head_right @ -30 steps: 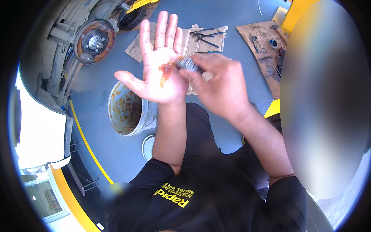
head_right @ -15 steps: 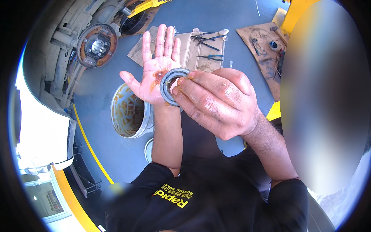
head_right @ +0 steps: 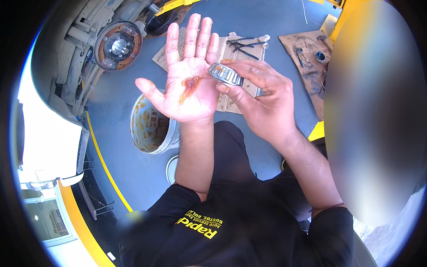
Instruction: The person scoops grease from a bucket and applies it to a wheel bearing by hand, rotating the bearing to spread the grease across the rollers and cage. The person repeatedly dips fingers into the bucket and rubs grease onto the bearing surfaces.
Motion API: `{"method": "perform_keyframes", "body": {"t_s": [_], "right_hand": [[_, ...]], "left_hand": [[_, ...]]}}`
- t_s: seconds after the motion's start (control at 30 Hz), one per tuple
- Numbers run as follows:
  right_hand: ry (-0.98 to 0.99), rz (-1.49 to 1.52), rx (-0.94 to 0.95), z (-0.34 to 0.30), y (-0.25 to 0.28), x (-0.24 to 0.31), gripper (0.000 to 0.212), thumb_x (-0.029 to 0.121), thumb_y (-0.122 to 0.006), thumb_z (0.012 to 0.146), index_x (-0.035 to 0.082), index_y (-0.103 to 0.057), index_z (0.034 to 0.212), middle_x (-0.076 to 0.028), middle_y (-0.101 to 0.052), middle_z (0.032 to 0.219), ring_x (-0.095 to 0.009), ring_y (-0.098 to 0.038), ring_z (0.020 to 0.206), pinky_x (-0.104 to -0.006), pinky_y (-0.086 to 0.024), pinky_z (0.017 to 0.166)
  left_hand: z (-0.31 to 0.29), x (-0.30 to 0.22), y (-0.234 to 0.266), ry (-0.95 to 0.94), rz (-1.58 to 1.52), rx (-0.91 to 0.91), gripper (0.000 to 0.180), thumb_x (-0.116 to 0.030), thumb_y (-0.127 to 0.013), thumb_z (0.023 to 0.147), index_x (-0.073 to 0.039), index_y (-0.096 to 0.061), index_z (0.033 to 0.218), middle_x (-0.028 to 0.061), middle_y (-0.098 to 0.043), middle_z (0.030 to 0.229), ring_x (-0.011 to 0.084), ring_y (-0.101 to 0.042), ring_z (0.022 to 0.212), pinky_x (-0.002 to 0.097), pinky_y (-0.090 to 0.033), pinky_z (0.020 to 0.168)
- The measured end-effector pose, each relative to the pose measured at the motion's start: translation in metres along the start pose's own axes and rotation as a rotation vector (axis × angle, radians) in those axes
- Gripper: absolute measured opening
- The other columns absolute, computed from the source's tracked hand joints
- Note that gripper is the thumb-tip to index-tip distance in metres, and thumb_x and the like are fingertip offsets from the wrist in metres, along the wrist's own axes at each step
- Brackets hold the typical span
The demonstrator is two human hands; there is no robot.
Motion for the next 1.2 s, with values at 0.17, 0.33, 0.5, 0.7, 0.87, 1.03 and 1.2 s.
{"method": "perform_keyframes", "body": {"t_s": [0.17,0.33,0.5,0.7,0.87,1.03,1.2], "right_hand": [[0.144,-0.174,0.077,-0.002,-0.007,0.008,0.035,0.009,-0.085,0.079,0.004,-0.076,0.113,-0.012,-0.077,0.112,-0.031,-0.072,0.1,-0.0394,-0.058,0.089],[0.149,-0.048,0.23,-0.002,-0.008,0.017,0.037,0.009,-0.084,0.079,0.003,-0.076,0.114,-0.013,-0.077,0.107,-0.031,-0.072,0.094,-0.0399,-0.058,0.085],[-0.056,0.001,0.002,0.006,0.002,-0.004,0.034,0.011,-0.084,0.084,0.003,-0.077,0.116,-0.015,-0.077,0.101,-0.028,-0.074,0.091,-0.0374,-0.058,0.083],[-0.091,0.102,0.166,-0.002,-0.005,-0.002,0.033,0.015,-0.086,0.086,0.0,-0.076,0.113,-0.012,-0.077,0.099,-0.018,-0.071,0.088,-0.0323,-0.057,0.081],[-0.456,0.445,-0.135,0.002,-0.009,-0.02,0.025,0.012,-0.08,0.094,-0.003,-0.077,0.114,-0.003,-0.077,0.096,-0.005,-0.064,0.087,-0.0231,-0.053,0.077],[-0.698,0.443,0.052,-0.017,-0.021,-0.026,0.022,0.012,-0.074,0.099,-0.005,-0.077,0.113,-0.003,-0.077,0.093,-0.004,-0.063,0.083,-0.0211,-0.052,0.076],[-0.678,0.571,0.028,-0.015,-0.021,-0.017,0.022,0.013,-0.075,0.099,-0.005,-0.077,0.111,-0.004,-0.077,0.094,-0.004,-0.063,0.084,-0.0219,-0.052,0.076]], "left_hand": [[0.004,0.002,0.004,0.014,0.304,0.099,0.116,-0.089,-0.033,0.091,-0.004,-0.014,0.167,0.0324,-0.008,0.17,0.0465,-0.005,0.159,0.0562,-0.003,0.13],[0.009,-0.004,0.016,0.028,0.225,0.083,0.117,-0.089,-0.031,0.09,-0.003,-0.013,0.167,0.0323,-0.006,0.17,0.0462,-0.004,0.16,0.0557,-0.002,0.13],[0.007,-0.002,0.006,0.025,-0.014,-0.006,0.117,-0.09,-0.03,0.09,-0.003,-0.014,0.166,0.0323,-0.005,0.17,0.0462,-0.004,0.16,0.0556,-0.002,0.13],[0.011,-0.005,0.005,0.005,-0.068,-0.005,0.115,-0.088,-0.033,0.091,-0.001,-0.016,0.166,0.0326,-0.008,0.17,0.0466,-0.004,0.159,0.0563,-0.001,0.131],[0.014,-0.011,0.012,0.004,-0.19,0.049,0.113,-0.086,-0.033,0.092,-0.001,-0.018,0.165,0.0327,-0.008,0.17,0.0457,-0.003,0.16,0.0565,0.0,0.131],[0.016,-0.005,0.014,-0.097,-0.096,0.027,0.115,-0.087,-0.036,0.091,-0.001,-0.018,0.165,0.033,-0.011,0.17,0.0459,-0.006,0.16,0.0552,0.0,0.13],[0.021,-0.001,0.029,-0.137,0.406,0.251,0.123,-0.093,-0.025,0.088,0.003,-0.017,0.164,0.032,-0.015,0.17,0.0452,-0.011,0.159,0.0538,-0.001,0.129]]}}
Point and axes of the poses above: each hand's wrist, its own z-axis towards the middle knuckle, its own y-axis out of the back of the hand, x = y × z, the point moved 2 cm from there along z, towards the middle knuckle
